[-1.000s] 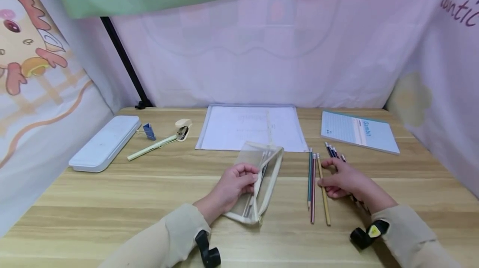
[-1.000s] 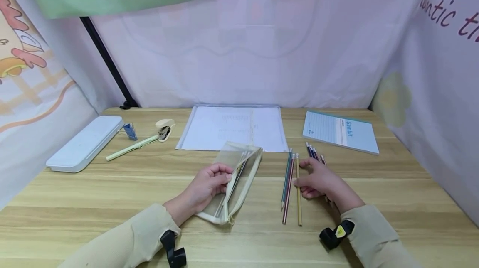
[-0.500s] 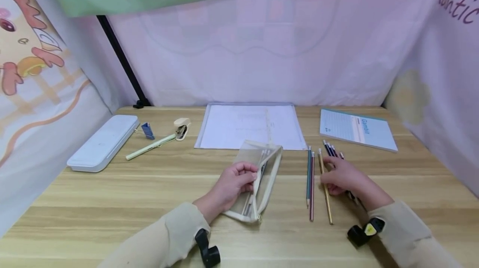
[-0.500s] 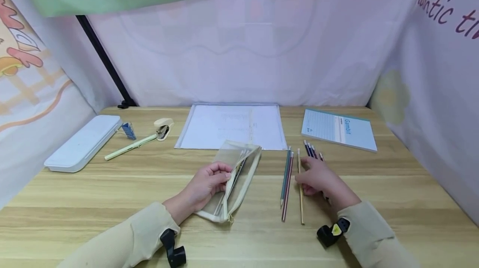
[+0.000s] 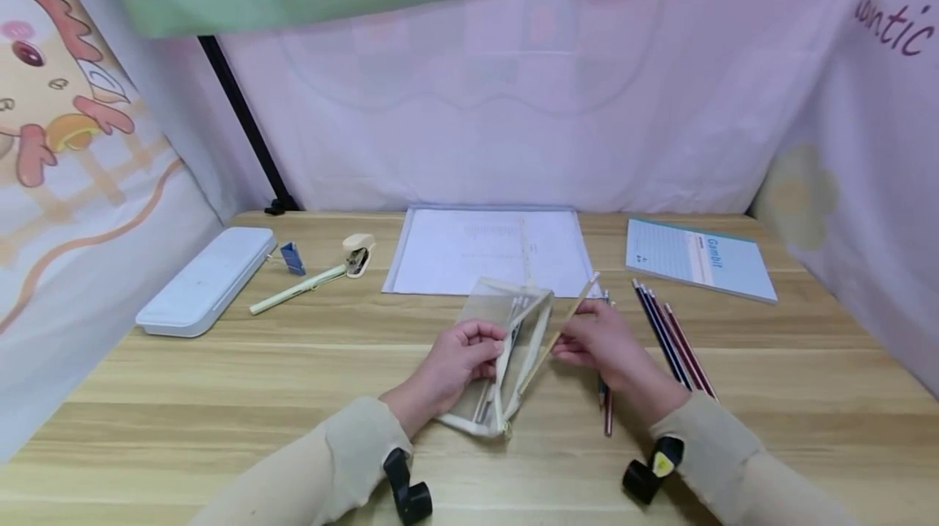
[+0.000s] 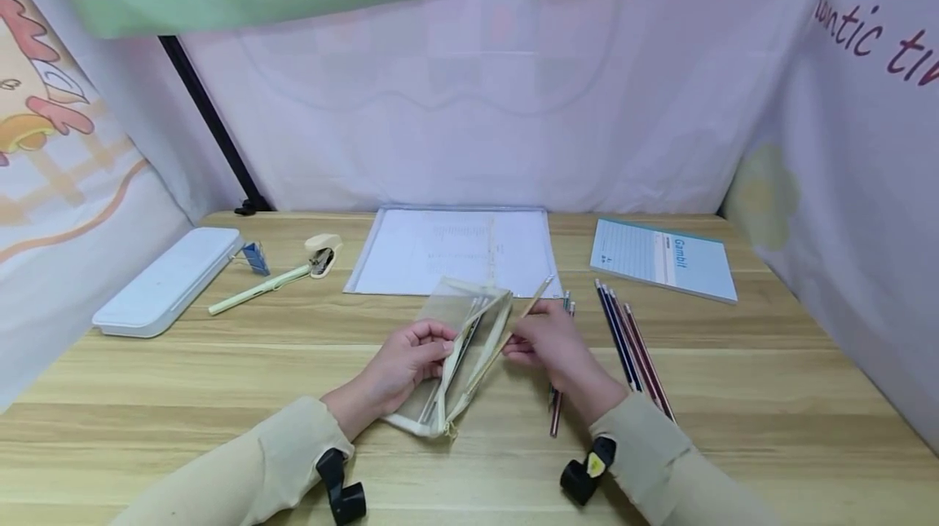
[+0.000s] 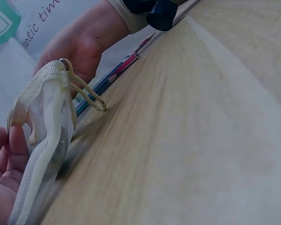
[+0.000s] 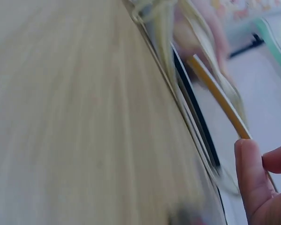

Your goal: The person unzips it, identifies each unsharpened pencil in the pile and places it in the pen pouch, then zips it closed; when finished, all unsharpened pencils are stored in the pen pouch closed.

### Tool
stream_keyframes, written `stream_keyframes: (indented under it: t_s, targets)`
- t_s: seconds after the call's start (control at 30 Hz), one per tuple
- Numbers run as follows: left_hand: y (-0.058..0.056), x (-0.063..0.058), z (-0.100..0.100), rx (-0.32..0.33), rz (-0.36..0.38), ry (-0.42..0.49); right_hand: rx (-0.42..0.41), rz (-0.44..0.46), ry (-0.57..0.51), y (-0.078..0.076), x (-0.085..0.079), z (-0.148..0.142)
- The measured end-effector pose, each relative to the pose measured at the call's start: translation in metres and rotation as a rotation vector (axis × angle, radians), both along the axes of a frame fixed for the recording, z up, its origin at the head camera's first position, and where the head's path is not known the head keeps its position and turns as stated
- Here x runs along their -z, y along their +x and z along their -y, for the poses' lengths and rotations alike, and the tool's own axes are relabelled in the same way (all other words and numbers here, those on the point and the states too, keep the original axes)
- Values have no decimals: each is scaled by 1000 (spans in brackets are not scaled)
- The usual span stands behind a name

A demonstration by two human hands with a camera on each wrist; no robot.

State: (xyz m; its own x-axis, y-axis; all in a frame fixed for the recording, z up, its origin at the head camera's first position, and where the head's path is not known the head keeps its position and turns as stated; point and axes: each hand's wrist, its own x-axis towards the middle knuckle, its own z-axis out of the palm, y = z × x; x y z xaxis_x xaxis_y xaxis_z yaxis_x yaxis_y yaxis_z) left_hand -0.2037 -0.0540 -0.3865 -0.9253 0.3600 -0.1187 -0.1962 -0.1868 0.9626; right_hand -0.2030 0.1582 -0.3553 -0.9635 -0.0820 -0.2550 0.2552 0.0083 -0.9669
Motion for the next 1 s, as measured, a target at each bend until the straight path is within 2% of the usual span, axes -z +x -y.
stream_keyframes:
  t_s: [0.2,0.43,0.73,1.0]
  targets:
    - [0,-1,-1,4,-9,11,-35,51,26,2,6,30]
    - [-1,0,0,1,-20,16,-114,92,15,9,12,47]
    - [-1,1,0,21,-18,27,-143,111,41,9,16,50]
    - [-2,2,0,18,-21,23,-148,89,34,10,12,40]
